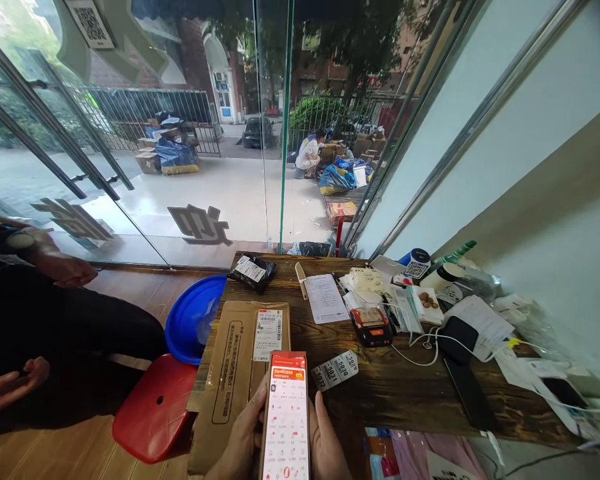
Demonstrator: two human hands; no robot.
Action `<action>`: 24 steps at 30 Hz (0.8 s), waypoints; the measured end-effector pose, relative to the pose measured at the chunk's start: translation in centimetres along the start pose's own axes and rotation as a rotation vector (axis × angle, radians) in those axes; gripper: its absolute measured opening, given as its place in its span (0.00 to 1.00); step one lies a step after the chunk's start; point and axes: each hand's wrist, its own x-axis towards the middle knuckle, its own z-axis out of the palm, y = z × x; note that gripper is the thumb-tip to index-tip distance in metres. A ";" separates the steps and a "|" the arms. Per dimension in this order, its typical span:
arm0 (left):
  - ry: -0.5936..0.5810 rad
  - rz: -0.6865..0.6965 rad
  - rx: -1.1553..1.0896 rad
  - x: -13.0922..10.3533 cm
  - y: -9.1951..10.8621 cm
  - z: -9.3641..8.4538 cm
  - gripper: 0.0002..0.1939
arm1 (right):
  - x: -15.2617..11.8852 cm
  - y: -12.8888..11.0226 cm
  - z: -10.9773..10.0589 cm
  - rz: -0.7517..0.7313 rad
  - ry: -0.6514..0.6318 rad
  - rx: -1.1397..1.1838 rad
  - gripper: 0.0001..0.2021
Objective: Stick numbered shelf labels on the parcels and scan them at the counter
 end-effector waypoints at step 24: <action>0.161 0.095 -0.095 -1.2 -0.1 2.3 0.18 | -1.0 -1.2 2.4 0.038 -0.181 -0.075 0.36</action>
